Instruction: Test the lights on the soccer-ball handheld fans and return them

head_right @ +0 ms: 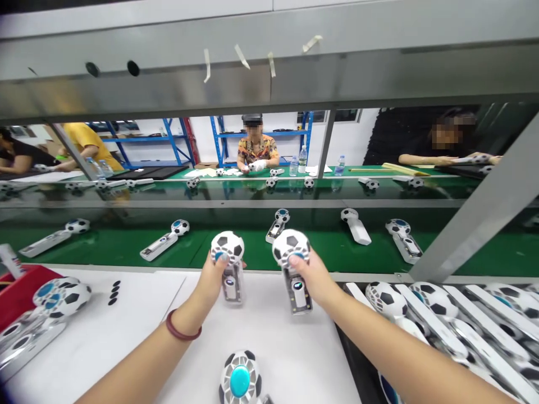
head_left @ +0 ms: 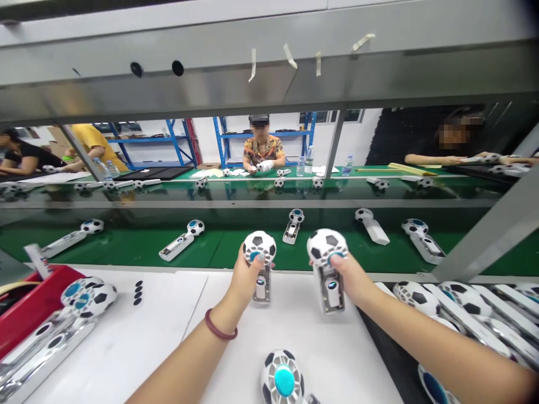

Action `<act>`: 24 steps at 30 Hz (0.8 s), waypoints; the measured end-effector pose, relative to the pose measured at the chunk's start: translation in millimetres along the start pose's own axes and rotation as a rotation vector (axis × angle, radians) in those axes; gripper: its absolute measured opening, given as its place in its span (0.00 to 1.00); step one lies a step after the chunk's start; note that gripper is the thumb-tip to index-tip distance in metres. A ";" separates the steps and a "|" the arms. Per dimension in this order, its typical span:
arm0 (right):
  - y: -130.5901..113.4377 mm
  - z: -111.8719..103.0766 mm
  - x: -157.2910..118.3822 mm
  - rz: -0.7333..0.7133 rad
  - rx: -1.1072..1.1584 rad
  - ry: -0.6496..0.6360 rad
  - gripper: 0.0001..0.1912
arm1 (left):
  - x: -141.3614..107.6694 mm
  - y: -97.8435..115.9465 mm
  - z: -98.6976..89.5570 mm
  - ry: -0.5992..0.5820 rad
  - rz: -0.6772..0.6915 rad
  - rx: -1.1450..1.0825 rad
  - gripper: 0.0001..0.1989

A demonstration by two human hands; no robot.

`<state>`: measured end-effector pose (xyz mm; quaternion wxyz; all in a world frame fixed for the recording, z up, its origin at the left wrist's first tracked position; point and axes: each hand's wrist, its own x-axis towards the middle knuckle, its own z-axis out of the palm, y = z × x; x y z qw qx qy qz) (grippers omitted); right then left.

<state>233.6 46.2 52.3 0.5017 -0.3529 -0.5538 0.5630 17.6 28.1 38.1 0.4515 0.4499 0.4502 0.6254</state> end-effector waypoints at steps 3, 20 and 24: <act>11.6 0.9 -4.5 0.029 -0.117 -0.077 0.38 | -2.7 -25.5 -15.0 -0.116 0.031 0.031 0.38; 25.7 5.9 -6.6 0.492 0.249 -0.247 0.30 | -29.8 -29.3 -23.0 -0.319 -0.494 -0.413 0.25; 22.4 6.3 -6.6 0.515 0.253 -0.285 0.28 | -30.5 -29.5 -23.1 -0.327 -0.504 -0.357 0.27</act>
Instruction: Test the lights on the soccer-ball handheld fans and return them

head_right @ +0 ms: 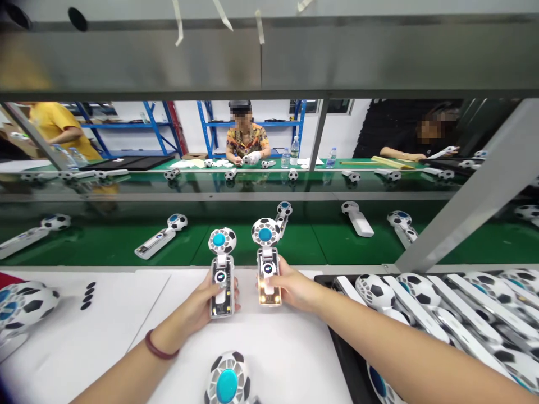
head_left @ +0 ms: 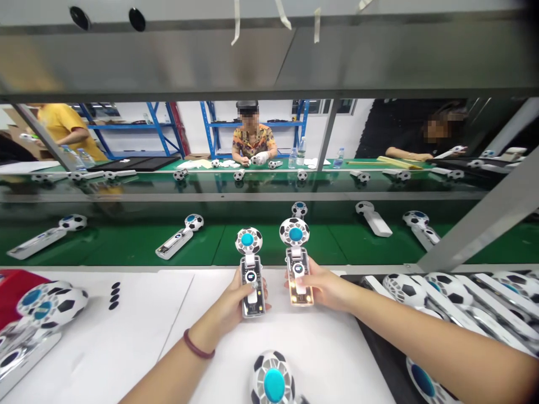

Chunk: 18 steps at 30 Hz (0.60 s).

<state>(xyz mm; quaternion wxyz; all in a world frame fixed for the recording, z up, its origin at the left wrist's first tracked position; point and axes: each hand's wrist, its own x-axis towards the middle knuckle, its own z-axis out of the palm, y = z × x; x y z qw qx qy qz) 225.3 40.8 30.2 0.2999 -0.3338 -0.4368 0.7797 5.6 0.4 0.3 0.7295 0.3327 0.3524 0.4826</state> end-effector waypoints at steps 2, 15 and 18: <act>-1.0 -0.2 0.1 0.008 -0.001 -0.006 0.28 | 0.3 -0.3 1.6 0.014 -0.009 0.027 0.26; -4.0 -2.1 -0.3 0.003 0.012 0.009 0.30 | 3.8 -1.5 1.0 0.009 -0.008 0.042 0.32; -4.7 -1.0 -0.4 -0.002 -0.007 0.012 0.31 | 4.8 -1.5 0.3 0.014 -0.022 0.046 0.29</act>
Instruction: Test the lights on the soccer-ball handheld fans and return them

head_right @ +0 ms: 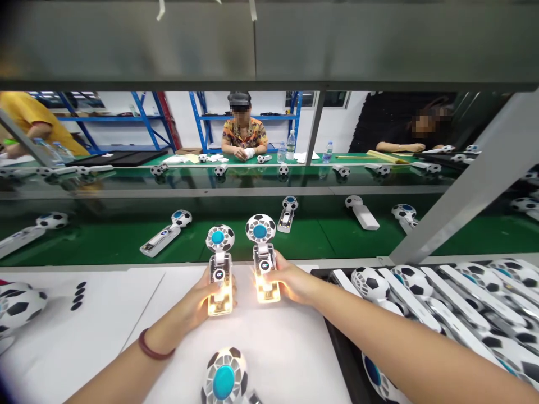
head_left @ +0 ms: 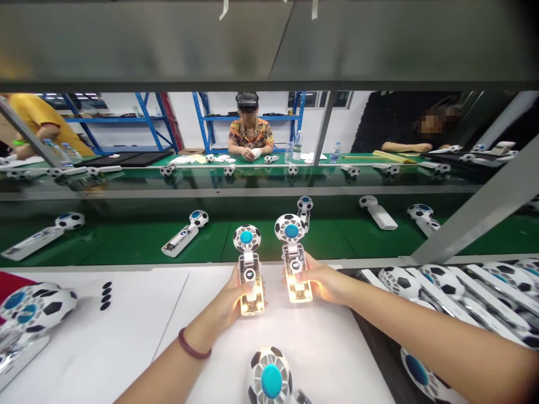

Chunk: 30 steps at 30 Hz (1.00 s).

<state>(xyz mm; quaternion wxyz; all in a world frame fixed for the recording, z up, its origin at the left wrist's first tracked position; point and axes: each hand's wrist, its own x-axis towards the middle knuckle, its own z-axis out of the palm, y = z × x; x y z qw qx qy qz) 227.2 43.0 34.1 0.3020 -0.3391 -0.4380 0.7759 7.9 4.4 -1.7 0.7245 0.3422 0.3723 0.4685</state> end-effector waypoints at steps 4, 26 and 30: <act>-1.2 2.2 -0.7 0.012 -0.009 -0.002 0.30 | 0.3 -0.7 -0.6 -0.003 0.005 -0.001 0.29; 1.8 -3.4 1.9 -0.010 0.038 -0.016 0.28 | -0.1 0.3 1.8 -0.018 0.018 -0.017 0.26; -1.1 0.0 0.1 0.004 0.038 0.016 0.29 | 1.7 -2.9 -1.3 -0.041 0.077 -0.018 0.26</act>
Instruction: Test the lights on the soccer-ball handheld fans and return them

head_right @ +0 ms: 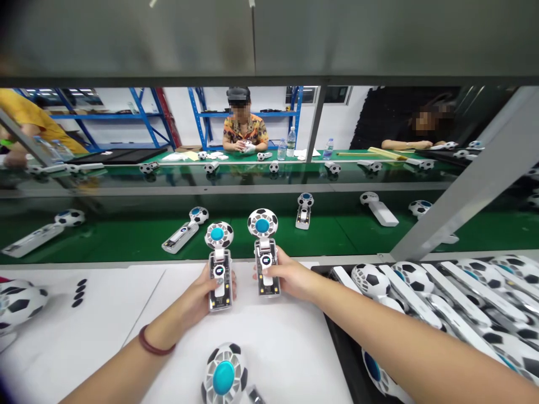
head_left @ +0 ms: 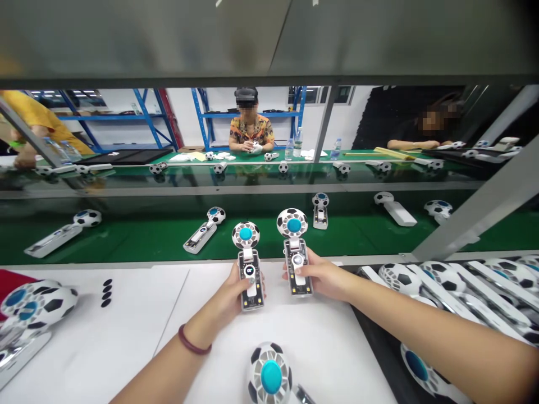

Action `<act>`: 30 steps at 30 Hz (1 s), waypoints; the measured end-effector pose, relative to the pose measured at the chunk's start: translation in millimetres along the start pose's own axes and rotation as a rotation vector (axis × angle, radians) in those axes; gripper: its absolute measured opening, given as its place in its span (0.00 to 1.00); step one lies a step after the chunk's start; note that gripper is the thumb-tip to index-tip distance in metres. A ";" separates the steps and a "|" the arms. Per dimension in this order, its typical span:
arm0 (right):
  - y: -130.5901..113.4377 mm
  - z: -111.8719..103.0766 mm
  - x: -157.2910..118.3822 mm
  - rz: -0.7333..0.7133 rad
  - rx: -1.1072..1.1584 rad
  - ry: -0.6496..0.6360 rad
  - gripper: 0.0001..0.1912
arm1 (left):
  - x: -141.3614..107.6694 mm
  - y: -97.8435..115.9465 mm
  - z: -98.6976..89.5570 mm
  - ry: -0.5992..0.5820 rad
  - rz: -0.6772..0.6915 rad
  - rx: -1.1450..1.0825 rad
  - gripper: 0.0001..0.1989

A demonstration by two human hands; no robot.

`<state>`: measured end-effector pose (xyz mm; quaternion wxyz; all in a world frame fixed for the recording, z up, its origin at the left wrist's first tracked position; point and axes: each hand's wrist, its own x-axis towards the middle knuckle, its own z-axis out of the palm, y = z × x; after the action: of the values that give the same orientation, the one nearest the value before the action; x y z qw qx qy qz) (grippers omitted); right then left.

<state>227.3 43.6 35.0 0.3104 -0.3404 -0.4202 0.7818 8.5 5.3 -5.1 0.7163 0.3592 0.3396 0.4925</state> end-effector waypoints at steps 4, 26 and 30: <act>-2.0 4.1 -1.8 0.032 -0.020 -0.004 0.29 | 0.3 -2.3 -2.7 -0.005 -0.014 -0.006 0.27; -3.9 3.1 -2.9 0.015 -0.019 0.011 0.31 | 0.2 -1.5 -2.6 -0.012 -0.021 0.006 0.33; -3.3 2.0 -1.7 -0.004 -0.014 0.004 0.31 | 0.9 -2.6 -3.5 -0.013 -0.019 0.007 0.34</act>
<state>227.3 42.8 39.2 0.3104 -0.3434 -0.4259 0.7774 7.0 6.1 -9.3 0.7218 0.3617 0.3401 0.4822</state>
